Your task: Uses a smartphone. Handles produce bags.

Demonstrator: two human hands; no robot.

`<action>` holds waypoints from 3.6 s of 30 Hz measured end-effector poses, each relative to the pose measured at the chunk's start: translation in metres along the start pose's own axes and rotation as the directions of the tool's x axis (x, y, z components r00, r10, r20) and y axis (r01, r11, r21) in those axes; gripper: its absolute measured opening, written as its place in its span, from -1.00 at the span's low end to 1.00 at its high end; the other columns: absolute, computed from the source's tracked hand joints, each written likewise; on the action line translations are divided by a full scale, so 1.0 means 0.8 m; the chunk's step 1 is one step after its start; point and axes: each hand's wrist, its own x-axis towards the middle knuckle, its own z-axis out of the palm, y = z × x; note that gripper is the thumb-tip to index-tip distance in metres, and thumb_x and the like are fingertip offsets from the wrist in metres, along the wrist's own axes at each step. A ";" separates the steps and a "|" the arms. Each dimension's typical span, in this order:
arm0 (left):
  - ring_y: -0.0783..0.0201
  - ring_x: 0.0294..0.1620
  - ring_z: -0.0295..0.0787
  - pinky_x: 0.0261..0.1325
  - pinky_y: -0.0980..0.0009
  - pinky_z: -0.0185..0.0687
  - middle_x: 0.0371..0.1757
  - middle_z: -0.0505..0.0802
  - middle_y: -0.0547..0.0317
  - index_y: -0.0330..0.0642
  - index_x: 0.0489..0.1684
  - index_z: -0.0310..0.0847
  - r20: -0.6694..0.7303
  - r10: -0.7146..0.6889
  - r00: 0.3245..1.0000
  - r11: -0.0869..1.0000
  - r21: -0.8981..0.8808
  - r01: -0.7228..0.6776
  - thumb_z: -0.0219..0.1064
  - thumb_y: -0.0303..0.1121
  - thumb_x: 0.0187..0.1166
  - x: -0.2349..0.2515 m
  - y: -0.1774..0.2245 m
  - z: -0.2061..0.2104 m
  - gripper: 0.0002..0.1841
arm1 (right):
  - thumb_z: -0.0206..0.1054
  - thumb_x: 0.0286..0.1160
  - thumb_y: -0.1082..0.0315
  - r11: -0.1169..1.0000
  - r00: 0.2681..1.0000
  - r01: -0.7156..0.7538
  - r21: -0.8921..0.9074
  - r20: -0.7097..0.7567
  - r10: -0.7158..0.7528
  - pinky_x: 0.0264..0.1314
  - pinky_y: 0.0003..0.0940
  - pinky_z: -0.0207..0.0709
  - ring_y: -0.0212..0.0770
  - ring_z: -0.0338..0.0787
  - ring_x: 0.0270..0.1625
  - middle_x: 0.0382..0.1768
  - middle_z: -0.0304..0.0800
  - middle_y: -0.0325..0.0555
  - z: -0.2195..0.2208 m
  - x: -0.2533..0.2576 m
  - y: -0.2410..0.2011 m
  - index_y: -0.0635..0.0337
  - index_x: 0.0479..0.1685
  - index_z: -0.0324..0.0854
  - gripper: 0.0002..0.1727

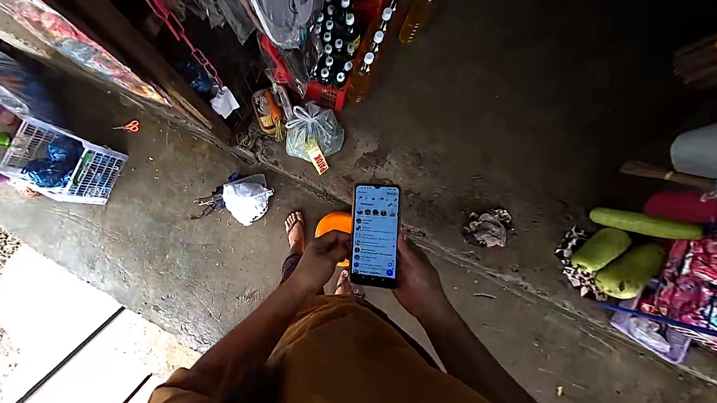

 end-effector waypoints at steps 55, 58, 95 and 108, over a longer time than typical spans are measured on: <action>0.03 0.13 0.73 0.29 0.04 0.60 0.13 0.78 -0.27 -0.49 0.17 0.62 -0.745 0.152 0.649 0.829 0.454 0.327 0.07 -0.33 0.83 0.664 -0.171 -0.576 -0.65 | 0.30 0.69 -0.08 0.212 0.567 -0.098 -0.972 0.120 0.815 0.76 0.21 0.15 0.24 0.41 0.70 0.59 0.48 0.31 -0.186 0.593 0.411 0.22 0.58 0.53 -0.34; -0.11 0.33 0.67 0.42 -0.09 0.52 0.30 0.73 -0.33 -0.49 0.27 0.60 -0.737 0.105 0.667 0.766 0.488 0.419 0.10 -0.32 0.82 0.683 -0.191 -0.582 -0.64 | 0.28 0.72 -0.02 0.233 0.546 0.105 -0.967 0.252 0.799 0.73 0.18 0.22 0.22 0.48 0.64 0.56 0.52 0.28 -0.152 0.634 0.332 0.19 0.58 0.53 -0.40; -0.01 0.16 0.80 0.38 -0.03 0.59 0.05 0.86 -0.16 -0.36 0.18 0.70 0.192 0.428 0.883 0.514 0.752 -0.413 0.30 -0.35 0.67 0.409 -0.261 -0.231 -0.71 | 0.58 0.41 0.00 0.200 0.707 0.461 -0.864 0.222 -0.671 0.43 0.23 0.55 0.22 0.66 0.42 0.53 0.51 0.28 -0.046 0.481 0.182 0.26 0.80 0.10 0.03; -0.09 0.31 0.76 0.57 -0.27 0.29 0.14 0.87 -0.16 -0.34 0.18 0.75 0.428 0.493 0.758 0.179 0.802 -0.570 0.31 -0.32 0.69 0.381 -0.286 -0.200 -0.70 | 0.33 0.63 0.47 -0.187 0.674 0.563 -0.805 0.578 -0.460 0.23 0.20 0.62 0.15 0.84 0.05 -0.07 0.85 0.20 -0.114 0.408 0.172 0.34 -0.01 0.77 -0.84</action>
